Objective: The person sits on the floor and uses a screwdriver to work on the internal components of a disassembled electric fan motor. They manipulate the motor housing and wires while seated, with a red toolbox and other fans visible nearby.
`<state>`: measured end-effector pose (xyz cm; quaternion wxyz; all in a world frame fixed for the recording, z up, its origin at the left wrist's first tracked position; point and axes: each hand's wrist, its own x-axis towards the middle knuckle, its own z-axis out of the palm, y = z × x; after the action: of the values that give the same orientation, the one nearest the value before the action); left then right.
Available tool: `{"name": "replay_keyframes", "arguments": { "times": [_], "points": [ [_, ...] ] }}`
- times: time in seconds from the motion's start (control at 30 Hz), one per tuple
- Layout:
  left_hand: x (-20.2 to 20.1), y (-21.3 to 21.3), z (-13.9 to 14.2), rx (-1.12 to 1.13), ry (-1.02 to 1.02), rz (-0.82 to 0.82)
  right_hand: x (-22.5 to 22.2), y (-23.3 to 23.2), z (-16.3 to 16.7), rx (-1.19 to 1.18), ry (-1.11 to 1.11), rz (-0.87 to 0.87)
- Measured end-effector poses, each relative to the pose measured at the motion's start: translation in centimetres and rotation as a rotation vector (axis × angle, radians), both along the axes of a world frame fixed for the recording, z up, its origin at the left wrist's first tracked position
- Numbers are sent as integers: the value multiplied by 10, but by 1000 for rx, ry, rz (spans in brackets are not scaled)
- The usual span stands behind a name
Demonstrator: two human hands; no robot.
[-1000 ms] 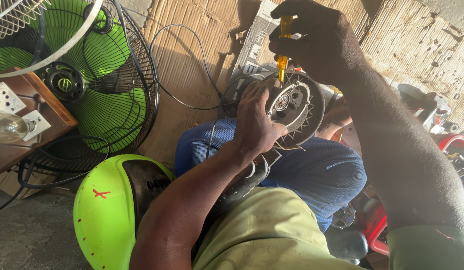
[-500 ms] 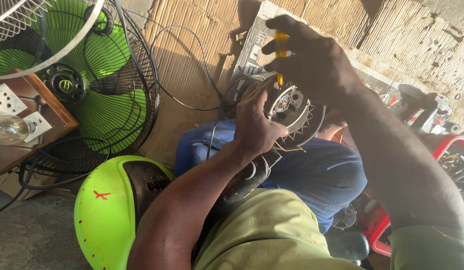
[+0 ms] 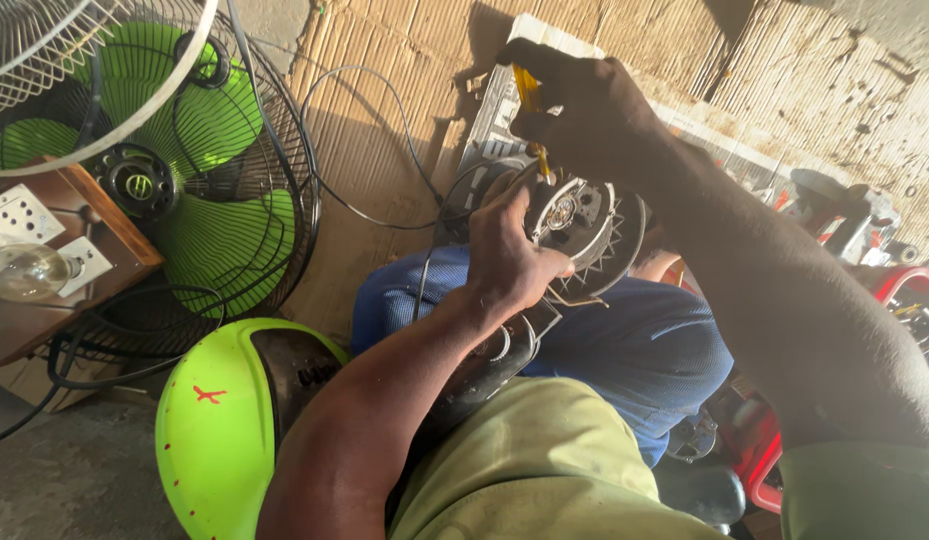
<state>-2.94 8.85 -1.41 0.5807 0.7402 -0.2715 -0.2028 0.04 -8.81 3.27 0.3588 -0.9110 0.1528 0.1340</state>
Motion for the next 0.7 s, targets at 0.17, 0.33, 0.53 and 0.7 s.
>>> {"name": "replay_keyframes", "arguments": {
  "times": [0.17, 0.33, 0.53, 0.7],
  "points": [
    [0, 0, -3, 6, 42, -3, -14, -1, 22, 154, 12, -77],
    [0, 1, -5, 38, 75, -11, -11, 8, 26, 171, 60, -95],
    [5, 3, -3, 52, 136, -26, -1, 0, 3, 22, -34, 44],
    [6, 3, 2, 214, 138, -19, -27, -9, 0, -193, -462, 264]
  ]
}}
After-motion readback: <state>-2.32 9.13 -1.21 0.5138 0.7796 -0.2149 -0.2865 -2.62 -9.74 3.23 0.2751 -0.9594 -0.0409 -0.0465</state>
